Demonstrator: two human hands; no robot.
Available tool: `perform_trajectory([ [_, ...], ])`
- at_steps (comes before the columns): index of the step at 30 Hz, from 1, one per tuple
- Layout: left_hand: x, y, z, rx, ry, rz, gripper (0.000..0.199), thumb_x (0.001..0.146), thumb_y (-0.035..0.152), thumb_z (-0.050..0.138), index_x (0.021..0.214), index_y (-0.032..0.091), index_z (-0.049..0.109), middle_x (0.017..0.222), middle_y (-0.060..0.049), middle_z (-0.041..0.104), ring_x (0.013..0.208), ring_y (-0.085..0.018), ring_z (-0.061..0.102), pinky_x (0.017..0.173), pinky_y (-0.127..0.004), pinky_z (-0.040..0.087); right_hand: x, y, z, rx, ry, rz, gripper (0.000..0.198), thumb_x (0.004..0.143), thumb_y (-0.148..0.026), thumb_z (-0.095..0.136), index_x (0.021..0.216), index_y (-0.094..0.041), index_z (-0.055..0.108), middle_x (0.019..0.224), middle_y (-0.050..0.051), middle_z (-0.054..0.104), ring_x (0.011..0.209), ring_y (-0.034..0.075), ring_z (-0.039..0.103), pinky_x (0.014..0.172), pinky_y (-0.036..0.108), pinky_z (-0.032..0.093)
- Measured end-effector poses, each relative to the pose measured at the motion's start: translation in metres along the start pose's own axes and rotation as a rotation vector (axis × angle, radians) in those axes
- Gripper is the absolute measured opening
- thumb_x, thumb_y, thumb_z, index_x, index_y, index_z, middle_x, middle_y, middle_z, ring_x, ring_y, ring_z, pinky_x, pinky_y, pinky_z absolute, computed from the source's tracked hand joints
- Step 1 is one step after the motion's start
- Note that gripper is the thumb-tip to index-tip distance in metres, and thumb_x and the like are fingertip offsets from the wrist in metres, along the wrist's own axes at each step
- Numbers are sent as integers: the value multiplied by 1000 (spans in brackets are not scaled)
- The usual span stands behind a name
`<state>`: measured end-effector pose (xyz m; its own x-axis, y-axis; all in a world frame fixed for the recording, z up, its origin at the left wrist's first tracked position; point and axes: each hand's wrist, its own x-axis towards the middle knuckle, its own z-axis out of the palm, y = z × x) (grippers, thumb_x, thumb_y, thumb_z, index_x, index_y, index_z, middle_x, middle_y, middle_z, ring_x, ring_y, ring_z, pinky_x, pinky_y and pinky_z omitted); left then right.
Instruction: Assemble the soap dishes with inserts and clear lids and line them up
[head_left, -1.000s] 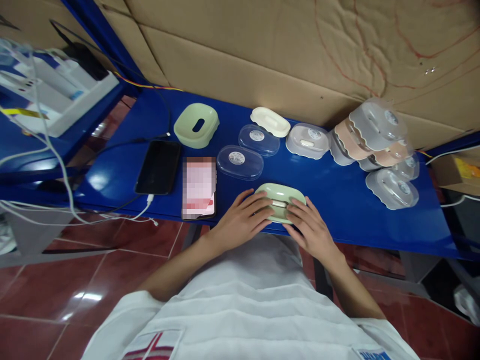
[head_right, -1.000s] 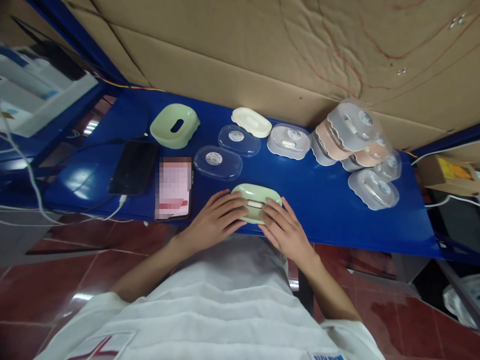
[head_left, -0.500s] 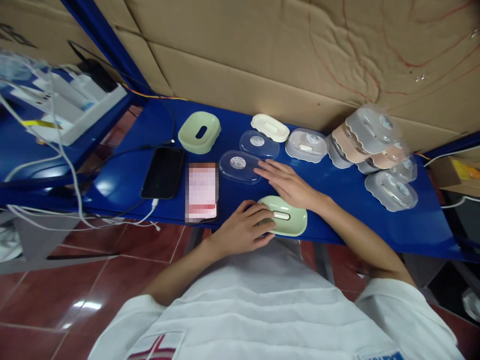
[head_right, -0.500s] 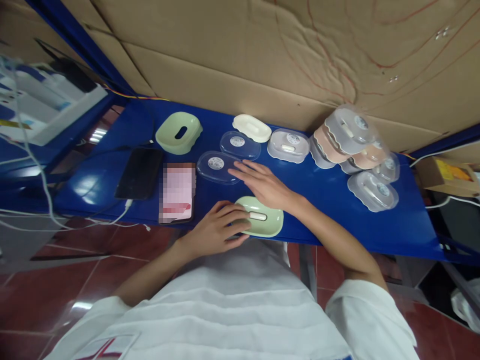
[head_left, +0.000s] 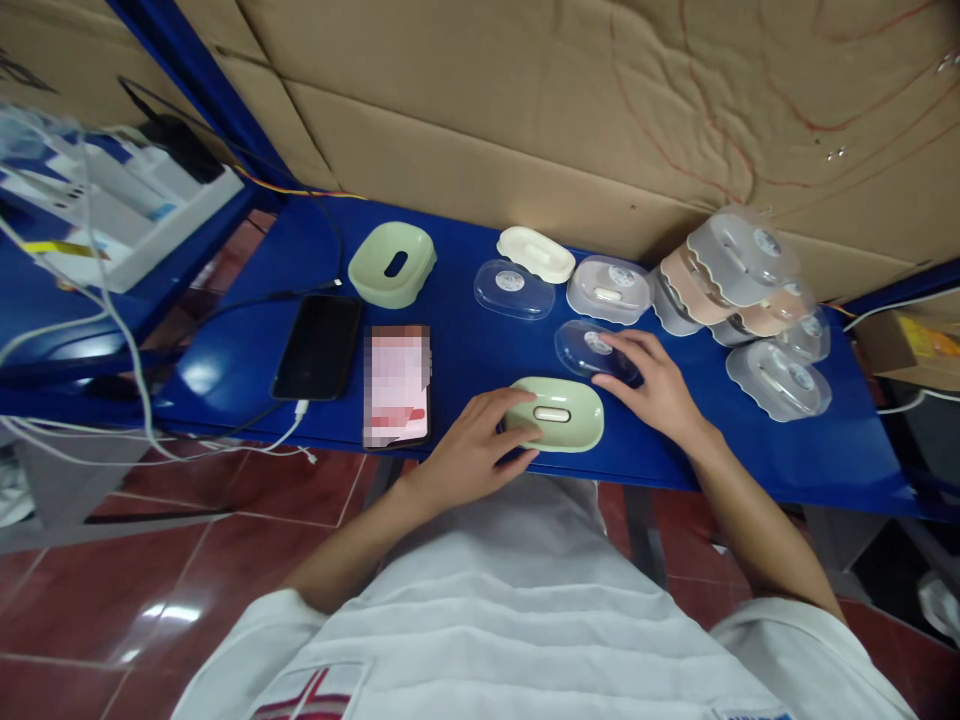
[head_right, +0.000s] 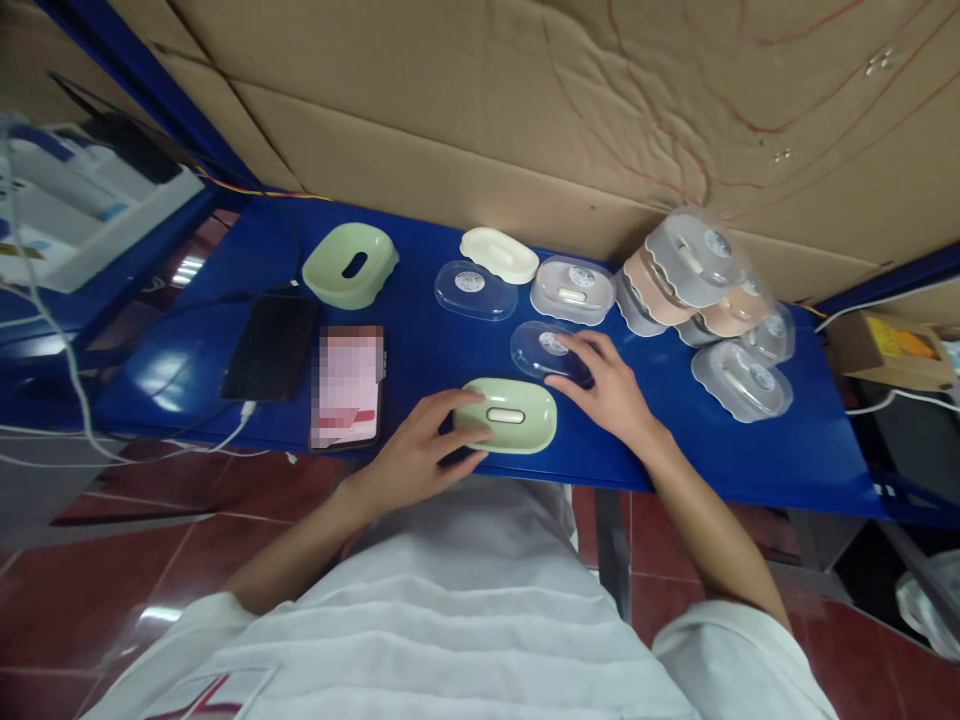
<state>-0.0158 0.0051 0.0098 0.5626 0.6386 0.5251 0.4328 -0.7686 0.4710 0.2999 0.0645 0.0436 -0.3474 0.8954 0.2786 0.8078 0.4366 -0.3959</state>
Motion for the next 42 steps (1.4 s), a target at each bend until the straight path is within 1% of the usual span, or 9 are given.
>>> perform_trajectory([
  [3,-2,-2,4,-41,57,-95,48,101,26,74,145,26,57,164,-18,41,152,-34,49,117,-52,55,-17,-26,0,102,51,28,54,103,-53,68,152,-32,61,148,11,64,133,30,67,111,47,59],
  [6,-3,-4,8,-71,87,-177,73,100,33,76,162,31,38,172,-20,29,154,-37,47,117,-57,56,-33,-62,11,87,16,-62,56,103,-45,69,157,-35,56,159,10,58,148,33,56,121,53,53],
  [11,-3,-6,9,-75,63,-183,66,102,37,73,160,32,42,163,-18,44,152,-35,50,116,-55,57,-56,-87,36,-112,64,-168,74,103,-36,71,169,-39,38,169,10,47,161,40,36,122,66,49],
  [17,-2,-4,7,-82,15,-191,54,104,33,70,153,28,50,167,-17,42,154,-33,48,119,-52,55,-70,-78,51,-213,129,-186,90,99,-31,76,173,-41,24,175,10,35,160,41,38,119,63,53],
  [24,-2,-5,8,-102,29,-212,62,104,33,70,160,30,42,172,-18,33,153,-34,50,120,-56,54,-65,-70,43,-178,84,-213,80,101,-30,73,170,-40,34,169,10,48,160,39,39,121,63,51],
  [28,-2,-3,7,-121,59,-229,66,104,31,69,162,29,38,173,-19,29,152,-34,51,121,-56,53,-37,-37,17,-205,199,-232,69,102,-30,71,165,-39,45,167,9,51,160,36,41,125,62,47],
  [31,-2,-2,7,-116,35,-222,61,105,30,68,160,29,42,173,-18,29,153,-34,49,121,-56,53,5,0,0,-239,286,-130,56,105,-40,65,160,-37,53,167,8,51,161,35,39,129,64,40],
  [35,-4,-2,7,-88,8,-245,51,106,30,66,154,29,49,174,-16,27,153,-35,48,120,-58,54,58,40,-6,-286,245,-23,54,109,-49,53,158,-26,56,166,13,50,162,34,36,131,63,33],
  [42,-1,-2,5,-55,-15,-202,45,106,29,65,149,25,53,173,-18,31,158,-35,41,122,-57,51,73,41,11,-543,206,56,73,106,-53,55,169,-23,35,179,18,23,167,43,19,128,78,13],
])
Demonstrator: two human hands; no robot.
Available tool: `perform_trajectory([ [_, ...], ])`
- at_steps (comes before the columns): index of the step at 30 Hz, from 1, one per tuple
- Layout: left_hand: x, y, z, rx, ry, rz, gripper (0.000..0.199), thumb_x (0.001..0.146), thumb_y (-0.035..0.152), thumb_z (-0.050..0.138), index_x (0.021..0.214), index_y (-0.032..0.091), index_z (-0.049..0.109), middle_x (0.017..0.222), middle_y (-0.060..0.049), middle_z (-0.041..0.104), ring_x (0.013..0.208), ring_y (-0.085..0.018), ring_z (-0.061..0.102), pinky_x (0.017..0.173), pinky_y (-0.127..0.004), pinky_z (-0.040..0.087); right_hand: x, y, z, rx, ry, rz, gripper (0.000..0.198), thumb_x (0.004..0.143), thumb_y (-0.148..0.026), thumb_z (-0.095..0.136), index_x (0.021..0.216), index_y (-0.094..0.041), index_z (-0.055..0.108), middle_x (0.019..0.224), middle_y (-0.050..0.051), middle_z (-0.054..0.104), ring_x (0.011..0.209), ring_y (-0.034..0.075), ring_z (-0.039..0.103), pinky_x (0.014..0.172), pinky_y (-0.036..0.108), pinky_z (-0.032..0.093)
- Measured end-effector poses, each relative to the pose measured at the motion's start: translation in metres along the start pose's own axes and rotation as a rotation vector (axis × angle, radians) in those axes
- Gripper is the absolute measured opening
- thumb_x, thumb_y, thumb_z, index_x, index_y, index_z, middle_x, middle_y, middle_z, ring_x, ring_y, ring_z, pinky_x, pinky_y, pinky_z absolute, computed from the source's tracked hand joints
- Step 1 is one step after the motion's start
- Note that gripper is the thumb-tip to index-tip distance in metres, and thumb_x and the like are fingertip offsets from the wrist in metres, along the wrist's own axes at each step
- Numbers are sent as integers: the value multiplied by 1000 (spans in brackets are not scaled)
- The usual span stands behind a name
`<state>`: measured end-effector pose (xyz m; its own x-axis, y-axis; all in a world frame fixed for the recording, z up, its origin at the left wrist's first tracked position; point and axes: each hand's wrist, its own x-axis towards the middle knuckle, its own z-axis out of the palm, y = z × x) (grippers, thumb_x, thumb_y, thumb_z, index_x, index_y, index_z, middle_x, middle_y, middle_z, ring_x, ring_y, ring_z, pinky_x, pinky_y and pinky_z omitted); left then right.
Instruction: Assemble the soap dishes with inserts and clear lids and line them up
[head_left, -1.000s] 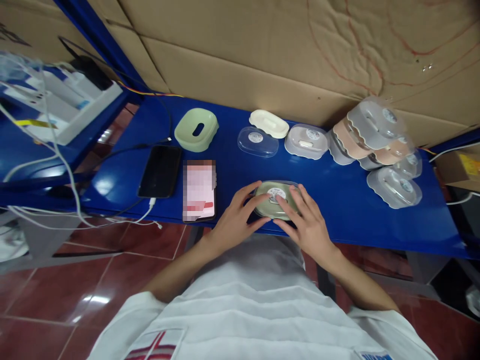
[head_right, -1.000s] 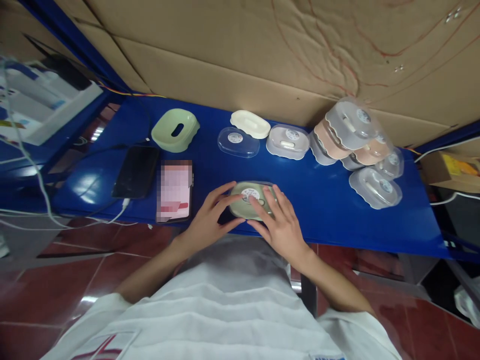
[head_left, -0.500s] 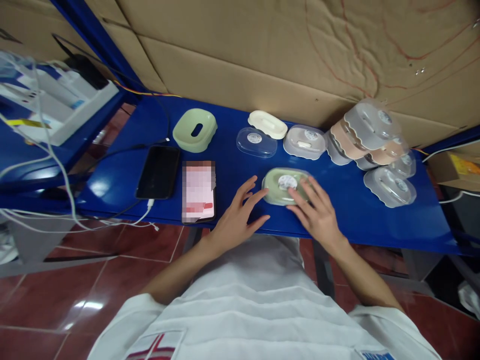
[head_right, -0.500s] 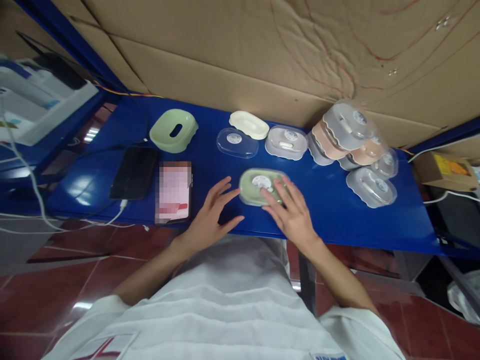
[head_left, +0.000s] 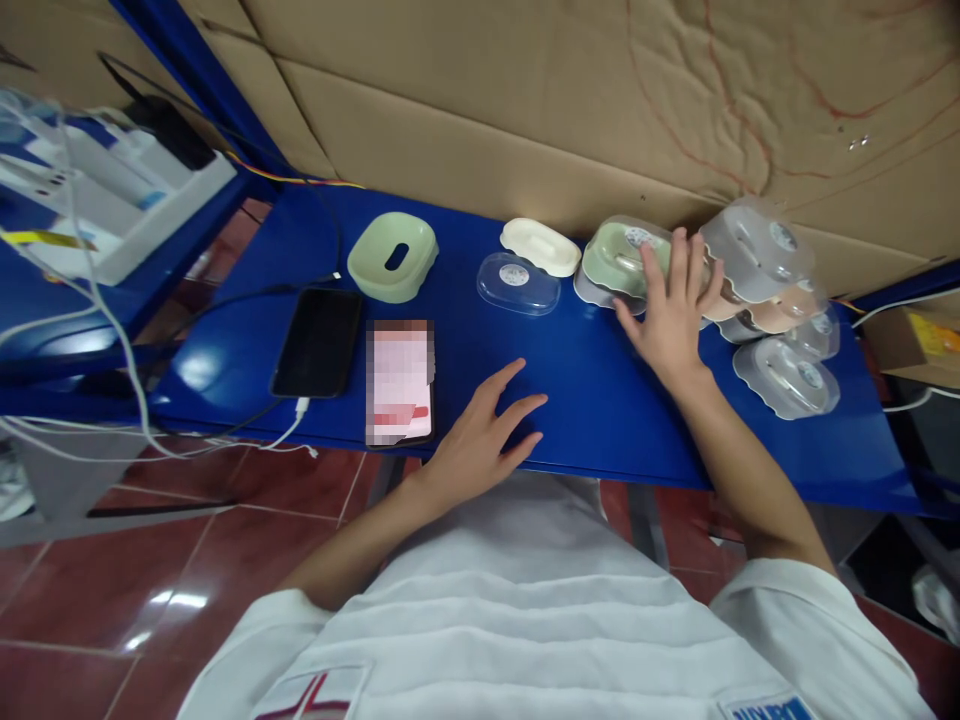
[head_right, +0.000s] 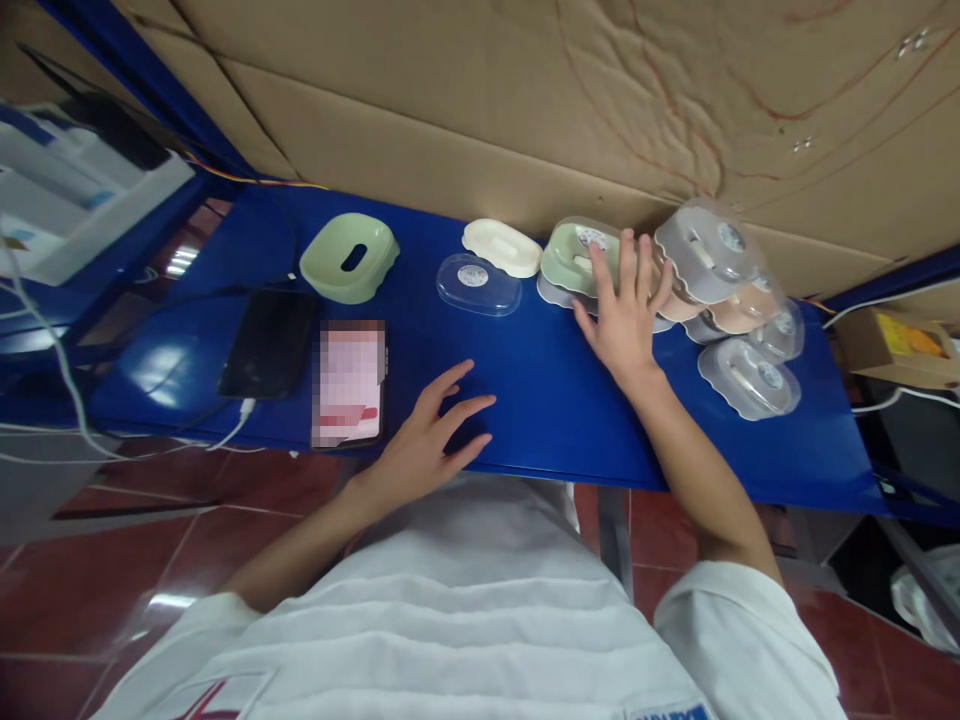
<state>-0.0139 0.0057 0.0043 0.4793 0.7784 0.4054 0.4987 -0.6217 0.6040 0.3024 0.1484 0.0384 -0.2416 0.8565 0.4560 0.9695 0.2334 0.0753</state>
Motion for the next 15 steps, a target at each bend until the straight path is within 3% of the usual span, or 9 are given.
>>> perform_trajectory([
  [8,1,0,-1,15,-12,13,42,106,29,64,147,23,54,171,-20,33,157,-36,43,120,-59,52,7,-18,12,-49,-25,-89,54,112,-27,40,166,-32,43,176,13,35,163,33,33,129,72,17],
  [12,1,1,-1,37,-22,17,43,106,29,63,148,22,54,169,-21,35,156,-36,43,120,-59,51,28,-59,13,82,-75,-258,55,113,-25,33,167,-23,42,174,13,39,163,30,34,131,62,25],
  [15,1,1,-1,60,-5,8,44,106,28,63,149,22,54,169,-21,37,156,-36,43,122,-60,49,37,-88,15,201,-176,-344,52,113,-32,37,160,-12,51,168,18,48,158,34,42,129,60,29],
])
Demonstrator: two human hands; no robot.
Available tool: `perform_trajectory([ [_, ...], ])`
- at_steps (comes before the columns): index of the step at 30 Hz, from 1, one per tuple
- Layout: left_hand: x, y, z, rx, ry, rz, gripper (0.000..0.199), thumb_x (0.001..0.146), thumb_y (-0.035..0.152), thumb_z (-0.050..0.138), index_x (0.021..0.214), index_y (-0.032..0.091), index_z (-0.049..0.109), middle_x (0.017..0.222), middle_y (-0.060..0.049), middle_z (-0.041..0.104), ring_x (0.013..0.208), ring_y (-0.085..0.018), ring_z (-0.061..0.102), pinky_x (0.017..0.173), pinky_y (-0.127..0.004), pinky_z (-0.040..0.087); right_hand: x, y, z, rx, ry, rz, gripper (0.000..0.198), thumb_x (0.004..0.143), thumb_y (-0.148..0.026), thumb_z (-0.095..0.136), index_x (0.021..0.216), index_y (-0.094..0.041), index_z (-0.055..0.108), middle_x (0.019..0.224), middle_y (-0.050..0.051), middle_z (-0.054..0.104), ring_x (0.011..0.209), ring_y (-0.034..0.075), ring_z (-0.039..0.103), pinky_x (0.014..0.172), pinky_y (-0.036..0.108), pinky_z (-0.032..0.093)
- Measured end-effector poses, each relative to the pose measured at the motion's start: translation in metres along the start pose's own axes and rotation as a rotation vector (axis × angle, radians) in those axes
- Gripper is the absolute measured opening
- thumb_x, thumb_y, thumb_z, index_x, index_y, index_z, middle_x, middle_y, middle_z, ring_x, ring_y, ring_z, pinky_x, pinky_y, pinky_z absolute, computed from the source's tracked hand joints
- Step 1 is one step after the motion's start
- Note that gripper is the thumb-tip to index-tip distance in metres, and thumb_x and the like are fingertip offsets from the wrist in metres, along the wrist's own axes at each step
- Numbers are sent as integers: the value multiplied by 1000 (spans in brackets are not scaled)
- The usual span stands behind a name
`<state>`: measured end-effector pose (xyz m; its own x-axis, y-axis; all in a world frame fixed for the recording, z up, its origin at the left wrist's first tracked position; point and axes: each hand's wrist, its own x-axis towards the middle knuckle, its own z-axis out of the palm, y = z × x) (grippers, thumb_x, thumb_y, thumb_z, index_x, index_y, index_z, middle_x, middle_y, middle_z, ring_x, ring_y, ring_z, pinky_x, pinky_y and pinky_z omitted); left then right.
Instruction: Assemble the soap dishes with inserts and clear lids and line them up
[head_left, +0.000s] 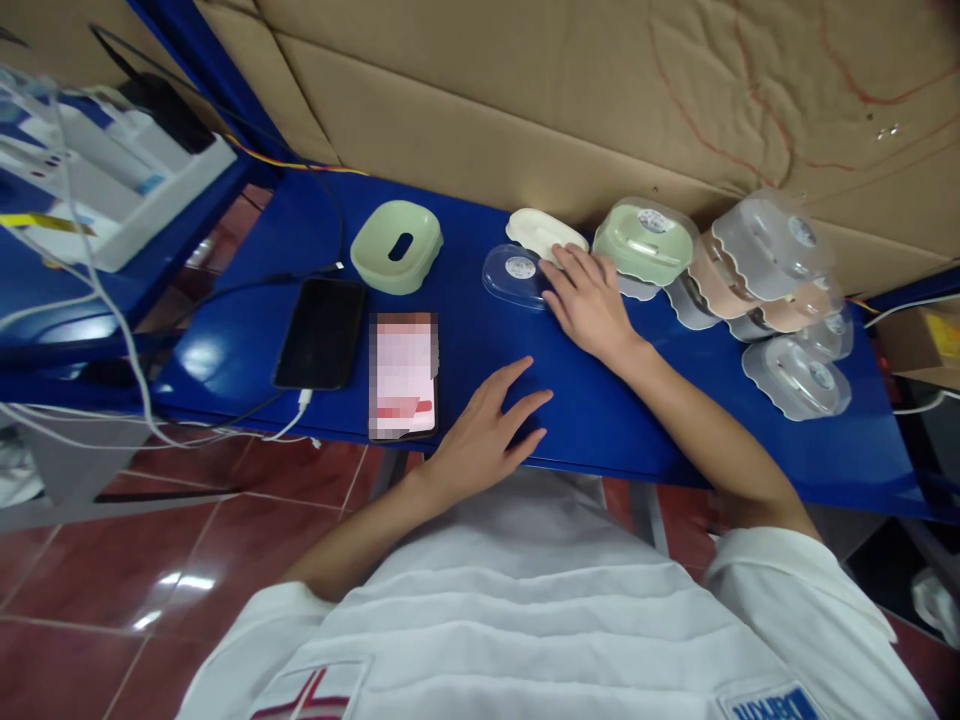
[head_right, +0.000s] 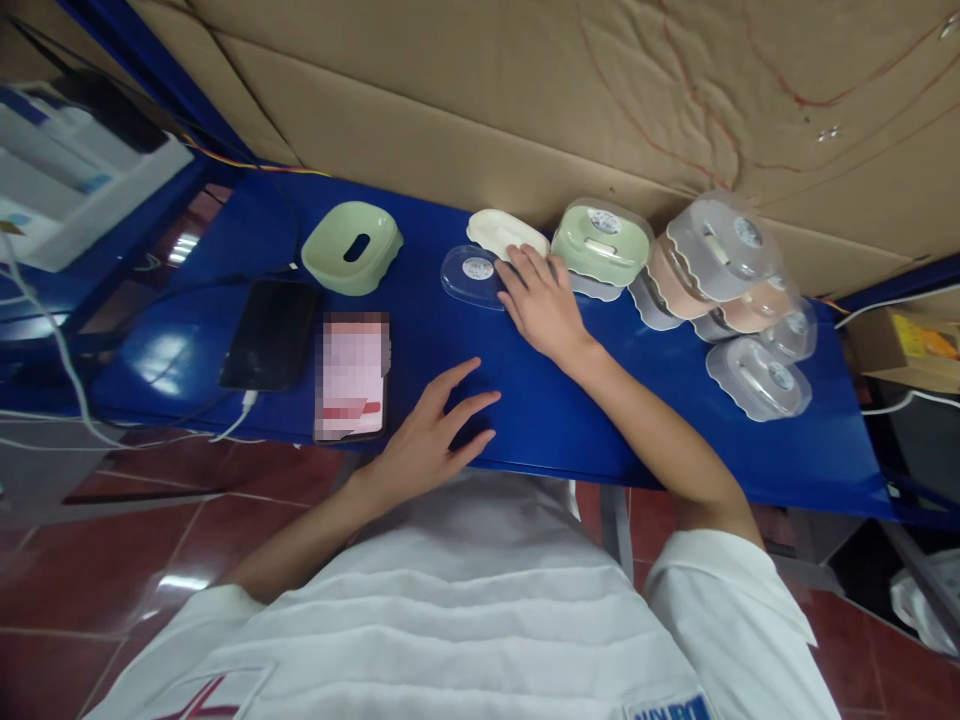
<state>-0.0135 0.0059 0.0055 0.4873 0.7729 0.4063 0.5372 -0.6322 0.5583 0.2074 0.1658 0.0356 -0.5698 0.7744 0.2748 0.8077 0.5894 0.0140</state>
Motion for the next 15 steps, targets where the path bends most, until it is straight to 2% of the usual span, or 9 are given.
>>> perform_trajectory([
  [2,0,0,1,21,32,-14,46,106,28,64,150,21,53,168,-21,37,157,-36,41,124,-60,46,1,-11,-1,70,-38,-33,50,113,-34,41,154,-10,57,162,19,55,154,35,48,129,60,30],
  [6,0,0,6,106,102,-27,49,105,27,64,152,19,53,170,-23,36,162,-39,33,127,-62,40,-14,-17,-14,204,-21,-92,43,113,-42,44,140,-18,68,150,14,66,145,31,57,124,54,37],
  [9,2,2,8,183,50,-47,50,106,28,62,154,19,54,173,-24,34,164,-40,31,129,-67,33,-8,-11,-21,234,15,-39,44,113,-38,39,141,-19,67,152,15,64,145,32,56,121,53,41],
  [12,4,4,9,226,-30,-60,44,107,30,59,150,19,59,174,-23,35,163,-39,33,129,-69,30,28,-7,-10,220,11,3,47,109,-27,39,149,-16,61,157,17,59,148,35,51,123,56,39],
  [15,5,5,9,256,-77,-58,42,108,31,57,148,18,62,175,-23,32,165,-38,31,129,-69,31,81,-21,16,255,-20,-144,57,103,-13,39,159,-18,52,167,13,50,156,31,43,127,56,32],
])
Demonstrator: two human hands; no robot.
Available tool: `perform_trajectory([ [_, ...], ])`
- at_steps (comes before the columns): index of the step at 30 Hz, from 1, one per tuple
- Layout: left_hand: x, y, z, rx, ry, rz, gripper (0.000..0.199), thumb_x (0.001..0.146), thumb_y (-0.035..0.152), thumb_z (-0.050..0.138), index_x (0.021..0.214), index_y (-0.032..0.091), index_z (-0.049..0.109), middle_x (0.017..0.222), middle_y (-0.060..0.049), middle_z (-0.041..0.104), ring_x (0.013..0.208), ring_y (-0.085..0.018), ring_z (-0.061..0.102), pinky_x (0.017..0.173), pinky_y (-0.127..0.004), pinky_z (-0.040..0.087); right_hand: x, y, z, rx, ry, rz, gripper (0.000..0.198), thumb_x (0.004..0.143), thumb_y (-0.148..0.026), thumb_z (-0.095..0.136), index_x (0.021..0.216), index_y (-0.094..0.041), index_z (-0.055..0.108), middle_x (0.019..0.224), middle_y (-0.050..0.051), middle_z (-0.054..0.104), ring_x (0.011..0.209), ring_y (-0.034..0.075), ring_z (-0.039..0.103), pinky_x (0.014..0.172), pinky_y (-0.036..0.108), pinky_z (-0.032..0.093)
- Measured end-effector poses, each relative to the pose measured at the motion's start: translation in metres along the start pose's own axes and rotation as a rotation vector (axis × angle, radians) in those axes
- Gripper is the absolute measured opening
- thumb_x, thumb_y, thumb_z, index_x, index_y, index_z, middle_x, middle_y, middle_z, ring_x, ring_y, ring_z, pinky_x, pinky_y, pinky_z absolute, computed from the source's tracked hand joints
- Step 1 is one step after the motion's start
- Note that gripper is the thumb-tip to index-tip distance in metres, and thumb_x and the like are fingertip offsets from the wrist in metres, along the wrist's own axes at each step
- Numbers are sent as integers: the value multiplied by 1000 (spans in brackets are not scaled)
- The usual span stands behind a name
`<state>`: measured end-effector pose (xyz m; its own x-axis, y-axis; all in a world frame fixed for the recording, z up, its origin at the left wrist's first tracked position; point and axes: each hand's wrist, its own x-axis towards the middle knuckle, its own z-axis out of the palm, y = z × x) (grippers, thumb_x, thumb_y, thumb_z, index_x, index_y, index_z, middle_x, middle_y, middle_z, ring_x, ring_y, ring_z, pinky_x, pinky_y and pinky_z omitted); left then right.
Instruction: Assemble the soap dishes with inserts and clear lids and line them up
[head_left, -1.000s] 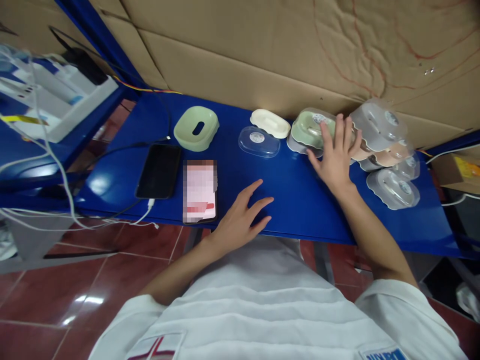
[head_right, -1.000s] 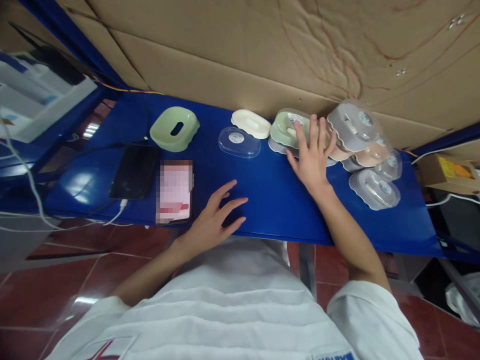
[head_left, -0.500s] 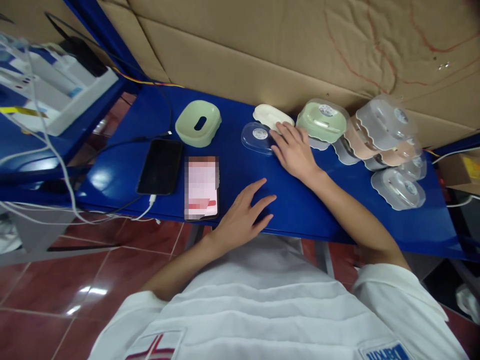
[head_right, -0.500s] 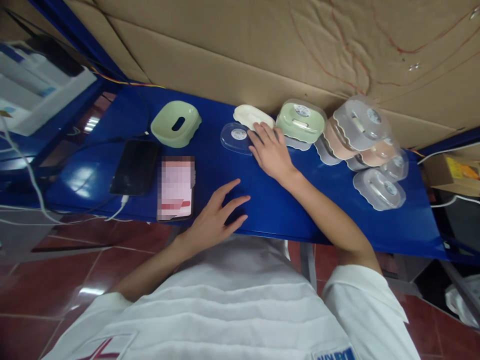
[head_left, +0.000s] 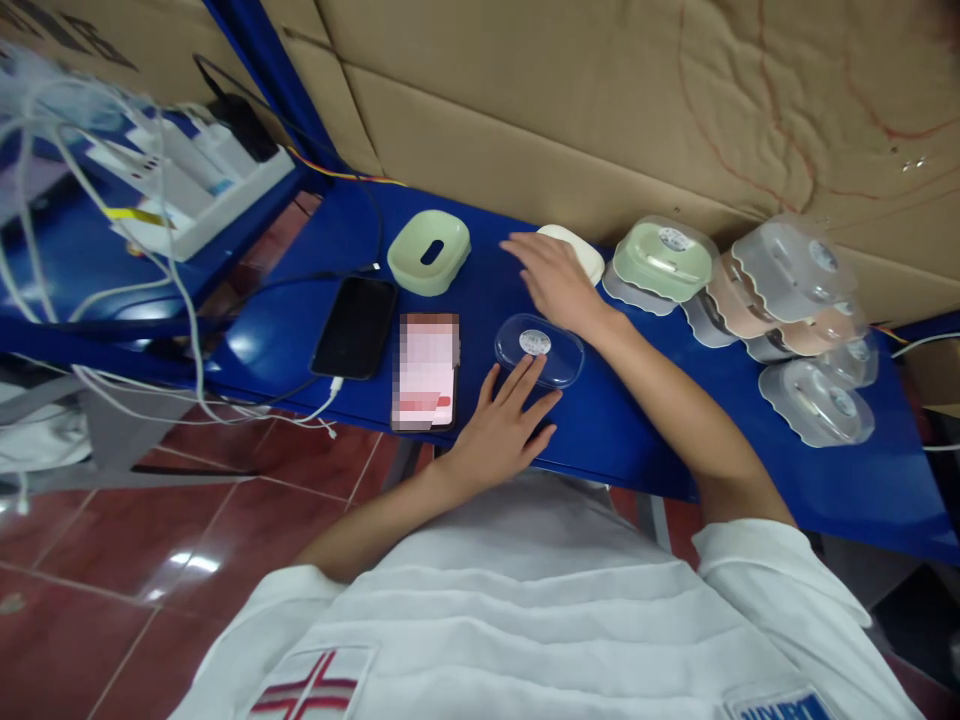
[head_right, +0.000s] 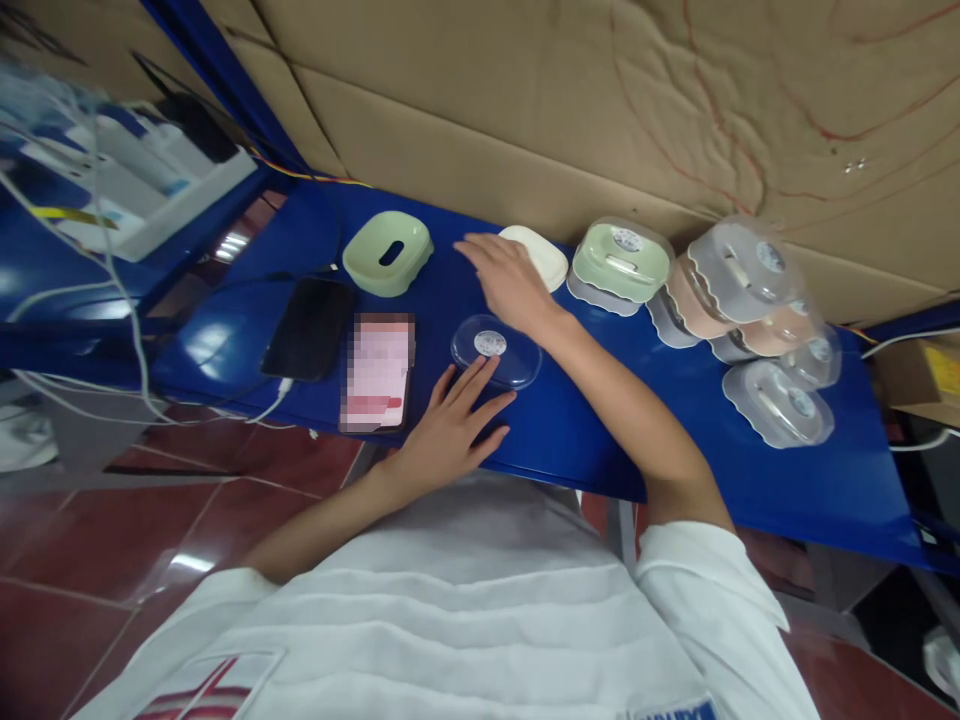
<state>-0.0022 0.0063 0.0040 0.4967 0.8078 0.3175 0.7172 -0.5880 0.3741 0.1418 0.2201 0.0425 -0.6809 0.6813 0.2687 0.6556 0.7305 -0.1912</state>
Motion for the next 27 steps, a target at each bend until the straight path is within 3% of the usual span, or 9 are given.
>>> perform_trajectory([
  [4,-1,-1,2,14,2,-14,48,107,31,58,153,17,57,177,-26,24,167,-40,23,128,-70,31,65,-17,27,-9,-71,-165,59,97,-3,42,152,-15,57,163,14,54,155,30,42,129,60,23],
  [8,-3,-7,9,6,22,-5,57,107,34,60,159,13,48,178,-30,17,168,-43,16,128,-71,31,62,-27,11,-90,-73,-171,35,105,-16,47,129,-14,72,135,15,71,133,30,60,126,54,28],
  [11,-1,-9,15,-35,65,-13,69,106,36,62,166,14,36,179,-30,10,168,-45,11,127,-74,30,3,-23,-18,-90,38,-82,33,110,-29,48,130,-17,71,130,14,72,126,30,63,118,51,36],
  [15,5,-5,17,-131,126,-83,93,104,40,65,173,10,10,179,-32,2,168,-47,3,128,-72,31,-115,-22,-50,-88,149,82,34,111,-42,51,127,-22,73,121,11,76,118,30,68,108,47,47],
  [18,8,1,11,-146,136,-93,88,105,34,62,174,14,11,180,-28,0,169,-45,2,129,-68,32,-185,-29,-61,-82,133,120,27,108,-42,59,122,-25,75,111,9,78,106,29,72,101,47,52],
  [20,7,4,5,-104,111,-31,69,108,27,56,170,20,28,181,-22,11,169,-41,10,131,-67,30,-204,-33,-66,11,45,46,24,106,-44,64,118,-28,77,107,6,80,101,27,74,99,46,54],
  [22,5,6,1,-50,73,42,48,109,22,53,156,21,50,175,-18,35,167,-38,26,132,-67,29,-197,-32,-68,111,-18,-12,25,107,-46,61,112,-29,79,105,5,81,100,25,75,99,44,56],
  [24,2,6,-1,-23,66,93,30,109,23,55,137,21,65,156,-14,59,157,-35,44,132,-64,32,-169,-23,-66,151,-9,21,34,111,-46,51,115,-29,79,111,5,81,106,25,75,102,44,56],
  [27,-2,3,-2,-43,99,149,18,107,26,61,121,22,71,132,-10,71,140,-32,57,125,-59,43,-110,-1,-51,97,-17,120,46,114,-44,38,143,-23,68,143,10,71,131,28,67,114,48,52],
])
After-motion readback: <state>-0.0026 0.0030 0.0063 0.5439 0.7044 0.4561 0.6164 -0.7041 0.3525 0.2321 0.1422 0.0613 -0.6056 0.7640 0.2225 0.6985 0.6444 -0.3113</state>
